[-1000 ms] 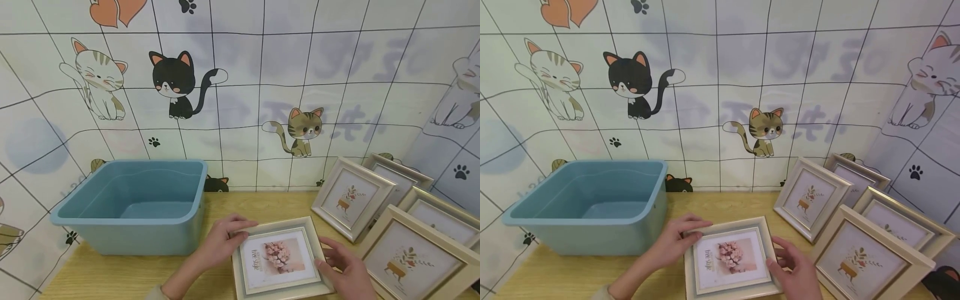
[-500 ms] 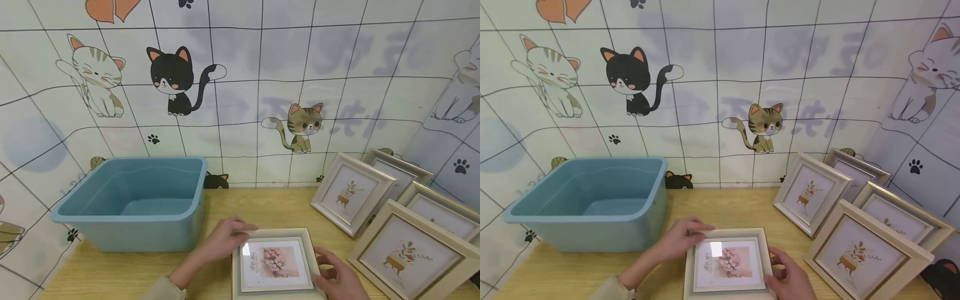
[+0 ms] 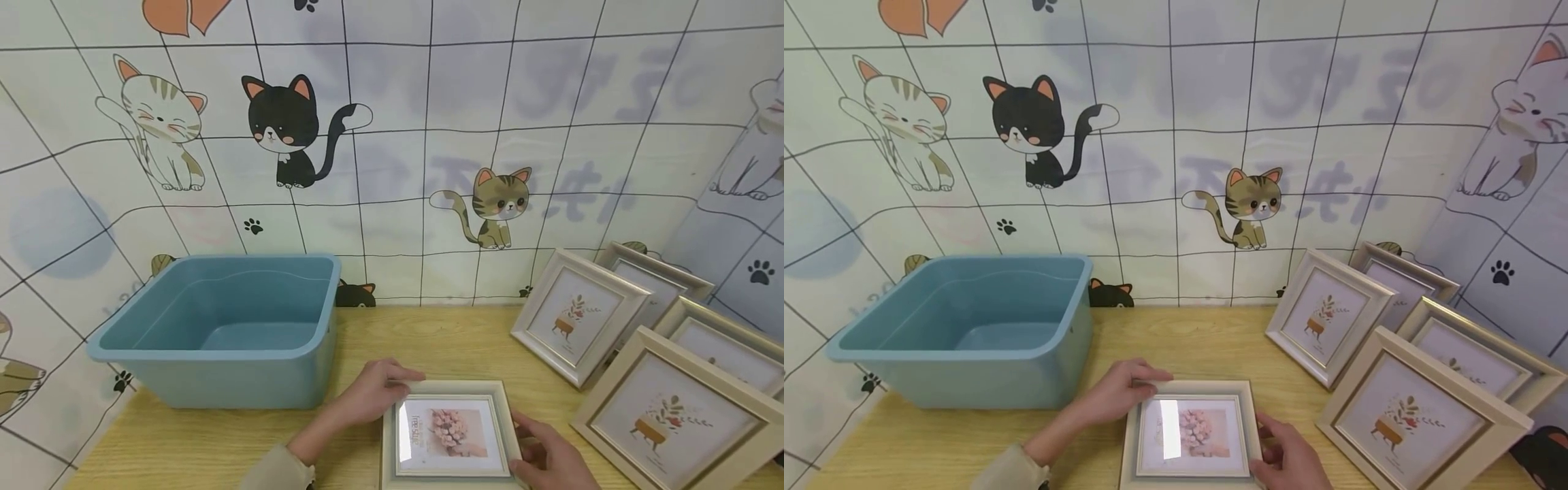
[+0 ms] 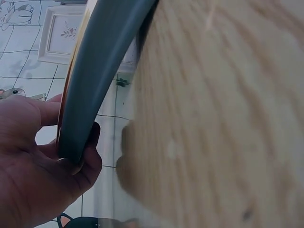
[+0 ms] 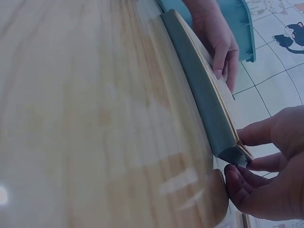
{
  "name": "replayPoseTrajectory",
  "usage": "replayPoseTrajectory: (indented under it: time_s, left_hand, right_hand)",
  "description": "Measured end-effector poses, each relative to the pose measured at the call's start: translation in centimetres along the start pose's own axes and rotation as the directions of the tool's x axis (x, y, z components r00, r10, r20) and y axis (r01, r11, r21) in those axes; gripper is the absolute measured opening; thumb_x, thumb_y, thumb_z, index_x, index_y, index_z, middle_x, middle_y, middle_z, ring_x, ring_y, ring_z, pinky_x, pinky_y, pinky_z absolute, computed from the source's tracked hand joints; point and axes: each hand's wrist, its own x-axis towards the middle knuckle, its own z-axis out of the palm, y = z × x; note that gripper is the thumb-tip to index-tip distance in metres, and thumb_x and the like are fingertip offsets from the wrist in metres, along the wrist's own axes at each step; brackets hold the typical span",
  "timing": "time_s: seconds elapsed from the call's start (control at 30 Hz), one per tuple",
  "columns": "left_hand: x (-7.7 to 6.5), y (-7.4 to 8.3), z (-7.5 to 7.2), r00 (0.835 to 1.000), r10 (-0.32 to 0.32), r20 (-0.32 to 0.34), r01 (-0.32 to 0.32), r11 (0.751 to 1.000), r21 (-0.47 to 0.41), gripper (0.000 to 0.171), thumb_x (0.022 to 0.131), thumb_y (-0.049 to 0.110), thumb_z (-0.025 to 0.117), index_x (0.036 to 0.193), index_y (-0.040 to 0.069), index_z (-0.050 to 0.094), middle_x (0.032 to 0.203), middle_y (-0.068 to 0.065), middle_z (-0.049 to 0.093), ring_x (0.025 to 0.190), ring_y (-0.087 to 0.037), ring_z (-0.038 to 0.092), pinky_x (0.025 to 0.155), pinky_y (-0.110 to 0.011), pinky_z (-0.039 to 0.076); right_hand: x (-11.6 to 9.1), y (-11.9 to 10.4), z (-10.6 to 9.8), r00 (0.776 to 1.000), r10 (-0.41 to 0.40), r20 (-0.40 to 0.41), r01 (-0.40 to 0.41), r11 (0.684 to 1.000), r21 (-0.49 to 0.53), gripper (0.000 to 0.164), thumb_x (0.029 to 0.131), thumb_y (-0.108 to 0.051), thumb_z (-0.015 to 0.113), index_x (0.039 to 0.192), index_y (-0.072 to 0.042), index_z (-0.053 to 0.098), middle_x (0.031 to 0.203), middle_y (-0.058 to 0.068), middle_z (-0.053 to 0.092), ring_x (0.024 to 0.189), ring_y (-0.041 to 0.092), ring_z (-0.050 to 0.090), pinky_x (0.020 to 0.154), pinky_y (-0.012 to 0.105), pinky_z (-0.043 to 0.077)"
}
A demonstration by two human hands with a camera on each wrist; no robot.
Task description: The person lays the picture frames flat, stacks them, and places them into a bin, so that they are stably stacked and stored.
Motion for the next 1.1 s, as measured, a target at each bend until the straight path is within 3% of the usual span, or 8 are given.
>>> replayPoseTrajectory:
  time_s: [0.2,0.4,0.53,0.7,0.77,0.9,0.97,1.1]
  left_hand:
    - [0.6,-0.6,0.4,1.000,-0.018,-0.016,0.019,0.999,0.048,0.033,0.096,-0.002,0.062,0.124,0.010,0.076,0.121,-0.005,0.072,0.111,-0.018,0.060,0.089,-0.032,0.050]
    - [0.9,-1.0,0.7,0.998,-0.050,-0.022,0.051,0.997,0.050,0.033,0.097,-0.004,0.061,0.124,0.009,0.076,0.126,-0.007,0.071,0.123,-0.024,0.058,0.095,-0.038,0.049]
    - [1.0,-0.8,0.7,0.999,-0.051,-0.011,0.052,0.995,0.083,0.035,0.096,-0.005,0.061,0.123,0.010,0.076,0.122,-0.008,0.071,0.107,-0.020,0.060,0.086,-0.035,0.050]
    - [1.5,-0.2,0.6,0.999,-0.050,-0.010,0.051,0.992,0.118,0.036,0.096,-0.006,0.058,0.123,0.009,0.076,0.121,-0.009,0.072,0.088,-0.017,0.054,0.073,-0.030,0.046]
    - [1.5,0.0,0.7,0.998,-0.056,-0.017,0.057,0.988,0.144,0.035,0.097,-0.005,0.058,0.123,0.010,0.076,0.121,-0.009,0.072,0.089,-0.018,0.057,0.075,-0.034,0.046]
    - [1.3,0.1,0.8,0.997,-0.065,-0.046,0.074,0.970,0.231,0.034,0.096,-0.002,0.061,0.121,0.015,0.078,0.118,-0.003,0.073,0.106,-0.026,0.064,0.083,-0.052,0.040]
    - [1.1,-0.1,0.7,0.996,-0.071,-0.059,0.084,0.963,0.256,0.033,0.096,0.000,0.064,0.119,0.018,0.079,0.116,0.001,0.074,0.113,-0.028,0.064,0.084,-0.055,0.036]
    - [0.9,-0.4,0.5,0.996,-0.074,-0.049,0.082,0.974,0.212,0.033,0.095,-0.001,0.065,0.119,0.018,0.079,0.116,0.002,0.074,0.115,-0.026,0.064,0.092,-0.056,0.040]
  right_hand:
    - [0.2,-0.5,0.3,0.998,0.002,-0.066,-0.010,0.993,-0.117,0.066,0.088,-0.002,0.076,0.141,0.020,0.044,0.117,0.020,0.065,0.074,0.003,0.055,0.065,0.025,0.050]
    - [0.4,-0.8,0.5,0.996,0.033,-0.079,-0.043,0.991,-0.125,0.063,0.087,-0.003,0.077,0.138,0.019,0.048,0.116,0.016,0.066,0.073,0.004,0.055,0.065,0.025,0.049]
    - [0.3,-0.8,0.3,0.996,0.023,-0.084,-0.036,0.988,-0.153,0.060,0.087,-0.005,0.079,0.136,0.017,0.051,0.115,0.014,0.067,0.074,0.003,0.055,0.066,0.025,0.049]
    - [0.3,-0.9,0.0,0.995,0.022,-0.097,-0.039,0.984,-0.174,0.060,0.088,-0.006,0.079,0.137,0.016,0.052,0.117,0.015,0.067,0.076,0.003,0.055,0.067,0.025,0.049]
    - [0.3,-0.9,0.0,0.995,0.034,-0.096,-0.050,0.984,-0.170,0.061,0.088,-0.006,0.079,0.137,0.016,0.051,0.117,0.015,0.067,0.076,0.003,0.055,0.067,0.025,0.049]
    - [0.4,-1.0,-0.1,0.995,0.044,-0.087,-0.058,0.984,-0.168,0.062,0.088,-0.007,0.079,0.139,0.015,0.051,0.119,0.015,0.067,0.075,0.004,0.054,0.067,0.025,0.048]
    - [0.4,-1.0,0.0,0.995,0.044,-0.085,-0.058,0.983,-0.172,0.062,0.088,-0.007,0.079,0.139,0.015,0.051,0.119,0.015,0.066,0.075,0.004,0.054,0.067,0.025,0.048]
    - [0.3,-1.2,0.0,0.994,0.059,-0.088,-0.073,0.982,-0.175,0.062,0.088,-0.007,0.079,0.139,0.015,0.051,0.118,0.013,0.066,0.075,0.004,0.053,0.067,0.025,0.047]
